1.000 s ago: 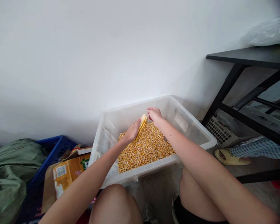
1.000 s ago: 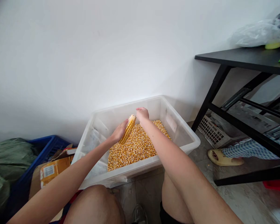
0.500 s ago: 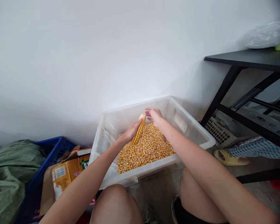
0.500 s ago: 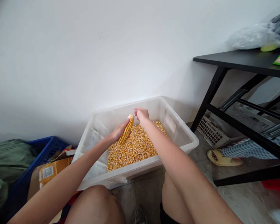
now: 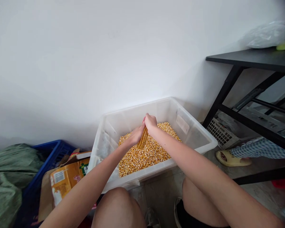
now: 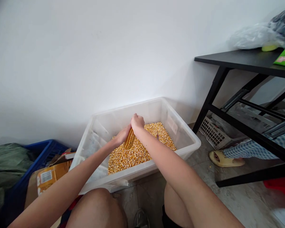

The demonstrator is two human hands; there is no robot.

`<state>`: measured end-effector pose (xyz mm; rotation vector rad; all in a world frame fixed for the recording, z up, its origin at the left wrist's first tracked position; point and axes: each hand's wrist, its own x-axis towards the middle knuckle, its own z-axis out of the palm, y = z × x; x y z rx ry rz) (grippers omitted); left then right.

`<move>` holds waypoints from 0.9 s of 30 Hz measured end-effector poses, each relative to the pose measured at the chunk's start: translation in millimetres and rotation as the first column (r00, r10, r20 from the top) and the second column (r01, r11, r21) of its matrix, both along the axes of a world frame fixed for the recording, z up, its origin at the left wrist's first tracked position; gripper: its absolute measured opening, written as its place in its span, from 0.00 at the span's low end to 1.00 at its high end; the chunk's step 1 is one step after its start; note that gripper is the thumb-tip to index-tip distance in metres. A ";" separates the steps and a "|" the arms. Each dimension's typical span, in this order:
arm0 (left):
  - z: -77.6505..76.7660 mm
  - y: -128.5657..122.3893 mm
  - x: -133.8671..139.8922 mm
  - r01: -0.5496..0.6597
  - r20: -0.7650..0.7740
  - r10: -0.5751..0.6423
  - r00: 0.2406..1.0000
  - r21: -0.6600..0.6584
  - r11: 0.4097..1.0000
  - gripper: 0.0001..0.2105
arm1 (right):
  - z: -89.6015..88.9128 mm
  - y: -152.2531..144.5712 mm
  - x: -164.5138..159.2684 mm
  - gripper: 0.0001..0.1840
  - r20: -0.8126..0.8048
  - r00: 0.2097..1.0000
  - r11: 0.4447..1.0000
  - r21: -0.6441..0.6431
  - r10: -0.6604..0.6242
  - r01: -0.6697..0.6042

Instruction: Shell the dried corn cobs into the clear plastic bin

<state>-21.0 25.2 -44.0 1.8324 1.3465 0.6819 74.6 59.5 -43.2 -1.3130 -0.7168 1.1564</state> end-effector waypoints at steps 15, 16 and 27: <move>11.5 -4.6 3.5 -0.248 0.119 0.253 0.960 -0.056 0.967 0.34 | 23.8 -21.2 -12.6 0.24 0.337 0.935 0.983 0.174 -0.114 0.057; 10.0 -3.3 2.3 -0.249 0.139 0.255 0.957 -0.059 0.967 0.33 | 25.5 -22.0 -12.7 0.25 0.349 0.928 0.980 0.188 -0.131 0.068; 20.7 -1.2 -6.3 -0.227 -0.012 0.227 0.974 0.027 0.974 0.30 | 25.7 -19.4 -13.2 0.23 0.284 0.956 0.970 0.243 -0.079 0.008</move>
